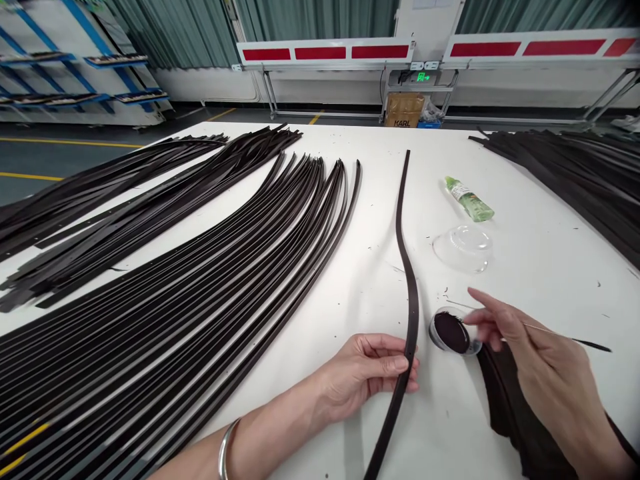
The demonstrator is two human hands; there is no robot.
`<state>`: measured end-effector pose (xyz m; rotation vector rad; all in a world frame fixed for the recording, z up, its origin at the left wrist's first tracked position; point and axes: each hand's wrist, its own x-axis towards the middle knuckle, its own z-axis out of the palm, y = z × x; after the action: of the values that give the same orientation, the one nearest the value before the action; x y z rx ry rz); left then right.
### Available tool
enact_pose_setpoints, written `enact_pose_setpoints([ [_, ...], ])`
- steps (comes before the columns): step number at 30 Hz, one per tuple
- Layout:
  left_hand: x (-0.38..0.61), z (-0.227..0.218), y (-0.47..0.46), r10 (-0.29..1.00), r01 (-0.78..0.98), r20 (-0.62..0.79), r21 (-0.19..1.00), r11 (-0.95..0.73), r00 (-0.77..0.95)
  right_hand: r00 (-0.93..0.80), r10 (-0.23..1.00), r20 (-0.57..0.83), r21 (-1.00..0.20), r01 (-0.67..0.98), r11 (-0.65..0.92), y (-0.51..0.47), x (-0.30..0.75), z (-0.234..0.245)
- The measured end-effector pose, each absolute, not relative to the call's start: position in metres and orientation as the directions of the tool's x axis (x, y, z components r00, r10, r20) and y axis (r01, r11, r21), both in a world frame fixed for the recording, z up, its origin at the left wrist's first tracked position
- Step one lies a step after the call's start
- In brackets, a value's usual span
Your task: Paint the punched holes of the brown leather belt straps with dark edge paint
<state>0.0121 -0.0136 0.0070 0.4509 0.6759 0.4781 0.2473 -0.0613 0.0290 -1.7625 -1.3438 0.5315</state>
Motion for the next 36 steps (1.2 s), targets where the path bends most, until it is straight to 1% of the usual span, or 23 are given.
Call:
enact_pose_setpoints([
  [2,0.012,0.007,-0.013,0.552,-0.269,-0.488,0.534,0.801,0.676,0.289,0.924,0.252,-0.716,0.698,-0.023,-0.062,0.25,0.028],
  [4,0.012,0.008,-0.013,0.553,-0.268,-0.496,0.534,0.802,0.669,0.214,0.914,0.344,-0.633,0.772,0.057,-0.059,0.249,0.026],
  [7,0.012,0.008,-0.011,0.561,-0.264,-0.502,0.544,0.796,0.658,0.083,0.889,0.449,-0.521,0.833,0.185,-0.052,0.244,0.022],
  [11,0.011,0.009,-0.009,0.553,-0.245,-0.494,0.557,0.794,0.671,-0.047,0.852,0.521,-0.403,0.867,0.294,-0.047,0.241,0.018],
  [14,0.011,0.008,-0.009,0.551,-0.24,-0.492,0.56,0.793,0.674,-0.076,0.84,0.537,-0.369,0.875,0.315,-0.046,0.242,0.015],
  [22,0.012,0.008,-0.009,0.553,-0.247,-0.498,0.552,0.796,0.668,-0.069,0.849,0.524,-0.373,0.877,0.302,-0.045,0.244,0.01],
  [24,0.012,0.008,-0.009,0.552,-0.248,-0.497,0.551,0.797,0.669,-0.038,0.844,0.536,-0.396,0.871,0.29,-0.048,0.244,0.014],
  [25,0.012,0.008,-0.009,0.552,-0.249,-0.496,0.551,0.797,0.67,0.004,0.845,0.535,-0.429,0.862,0.268,-0.05,0.244,0.017],
  [27,0.012,0.008,-0.009,0.552,-0.252,-0.496,0.547,0.798,0.671,0.144,0.858,0.494,-0.551,0.815,0.18,-0.054,0.242,0.026],
  [29,0.012,0.008,-0.01,0.552,-0.256,-0.499,0.543,0.8,0.668,0.309,0.868,0.389,-0.702,0.709,0.062,-0.059,0.238,0.033],
  [31,0.012,0.008,-0.01,0.555,-0.262,-0.502,0.539,0.801,0.663,0.425,0.868,0.258,-0.817,0.575,-0.039,-0.062,0.234,0.037],
  [34,0.012,0.008,-0.01,0.561,-0.274,-0.496,0.537,0.798,0.663,0.491,0.859,0.143,-0.909,0.408,-0.082,-0.062,0.227,0.035],
  [36,0.012,0.009,-0.01,0.561,-0.278,-0.482,0.538,0.796,0.673,0.485,0.864,0.134,-0.932,0.357,-0.056,-0.062,0.223,0.031],
])
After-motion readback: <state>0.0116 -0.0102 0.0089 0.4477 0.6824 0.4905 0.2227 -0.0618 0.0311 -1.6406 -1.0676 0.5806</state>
